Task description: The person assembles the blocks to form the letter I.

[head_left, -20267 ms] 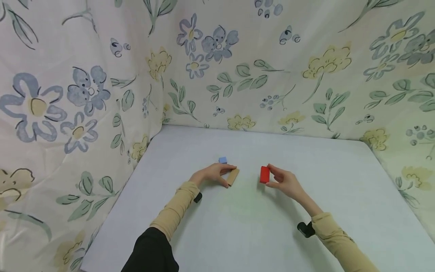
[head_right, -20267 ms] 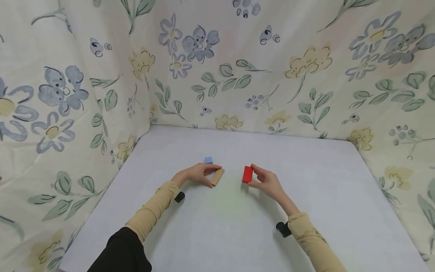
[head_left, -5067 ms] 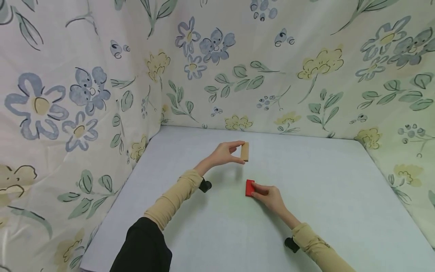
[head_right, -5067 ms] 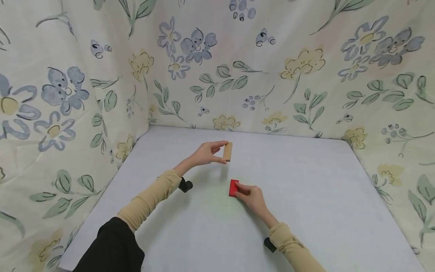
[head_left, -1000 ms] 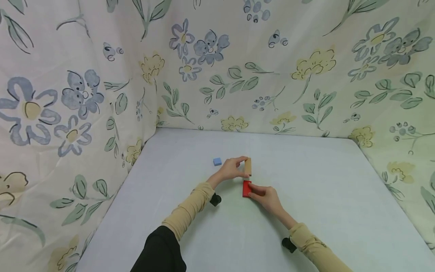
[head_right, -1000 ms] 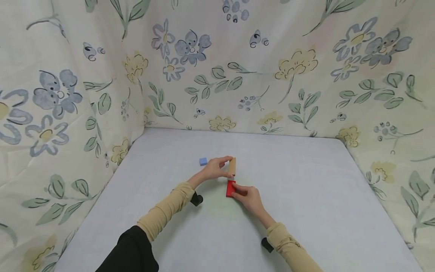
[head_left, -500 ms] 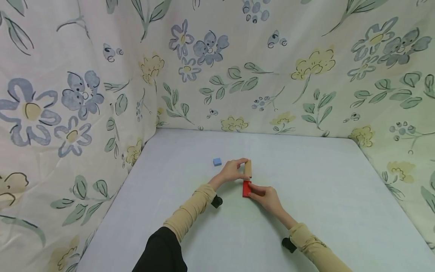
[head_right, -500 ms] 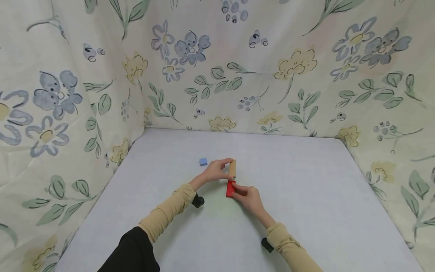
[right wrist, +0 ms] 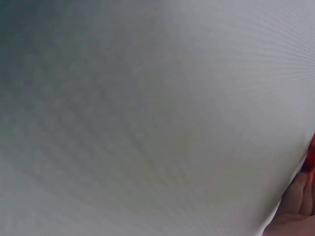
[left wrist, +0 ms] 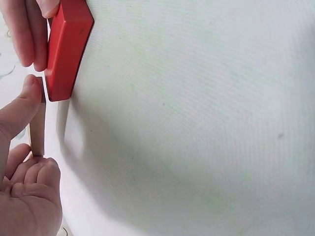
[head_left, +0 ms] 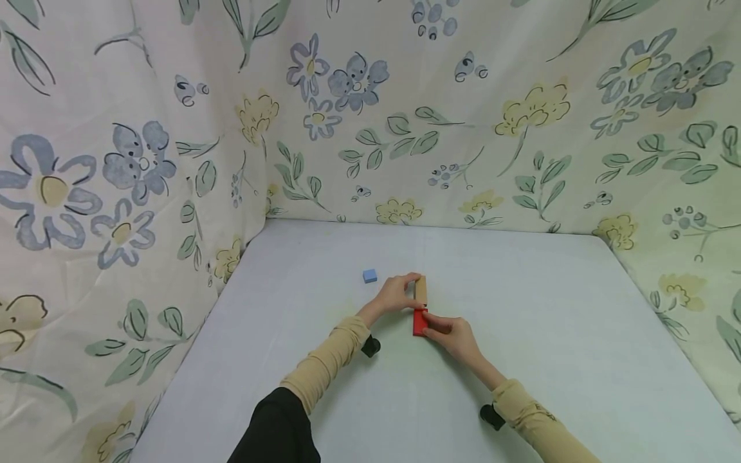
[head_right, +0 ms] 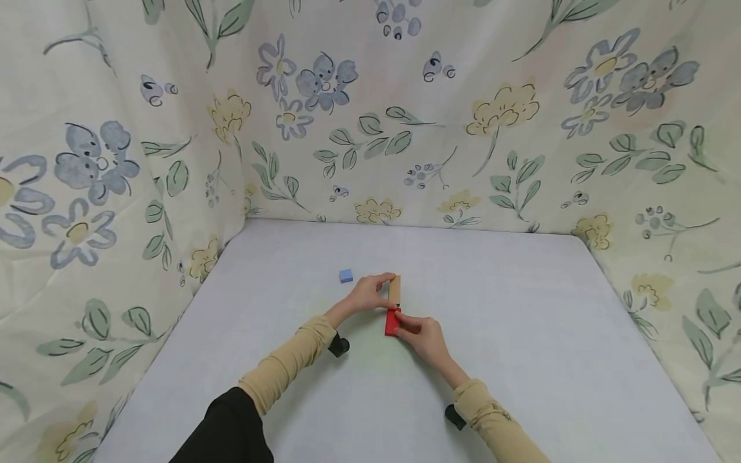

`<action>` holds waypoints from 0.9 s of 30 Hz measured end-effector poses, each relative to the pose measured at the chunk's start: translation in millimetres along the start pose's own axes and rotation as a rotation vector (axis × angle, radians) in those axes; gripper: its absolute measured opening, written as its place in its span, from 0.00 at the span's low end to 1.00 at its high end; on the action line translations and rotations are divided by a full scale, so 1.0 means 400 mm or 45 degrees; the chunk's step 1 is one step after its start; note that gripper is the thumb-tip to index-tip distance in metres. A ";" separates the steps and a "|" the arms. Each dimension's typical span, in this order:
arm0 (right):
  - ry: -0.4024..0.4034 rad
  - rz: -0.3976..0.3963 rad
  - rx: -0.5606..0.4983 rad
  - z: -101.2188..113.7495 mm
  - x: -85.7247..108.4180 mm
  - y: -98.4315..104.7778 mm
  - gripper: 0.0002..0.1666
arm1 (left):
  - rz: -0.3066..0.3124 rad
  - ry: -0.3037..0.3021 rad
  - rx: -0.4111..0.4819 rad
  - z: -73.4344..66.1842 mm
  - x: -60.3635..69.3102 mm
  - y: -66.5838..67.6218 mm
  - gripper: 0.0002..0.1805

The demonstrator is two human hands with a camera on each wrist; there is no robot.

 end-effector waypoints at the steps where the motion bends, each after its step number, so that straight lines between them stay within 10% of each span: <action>1: 0.000 -0.001 -0.001 0.000 0.000 0.001 0.24 | 0.000 -0.003 0.001 0.000 0.000 -0.001 0.40; 27: -0.014 -0.008 -0.011 0.000 0.000 0.001 0.25 | 0.060 0.015 0.030 0.009 0.007 -0.011 0.40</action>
Point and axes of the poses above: each hand's wrist, its own x-axis away from the middle knuckle, its own y-axis out of the back of the hand, z = x × y, the point moved 10 cm from there along -x, towards the middle knuckle, and after that the axes turned 9 degrees about -y, right-handed, at the moved point
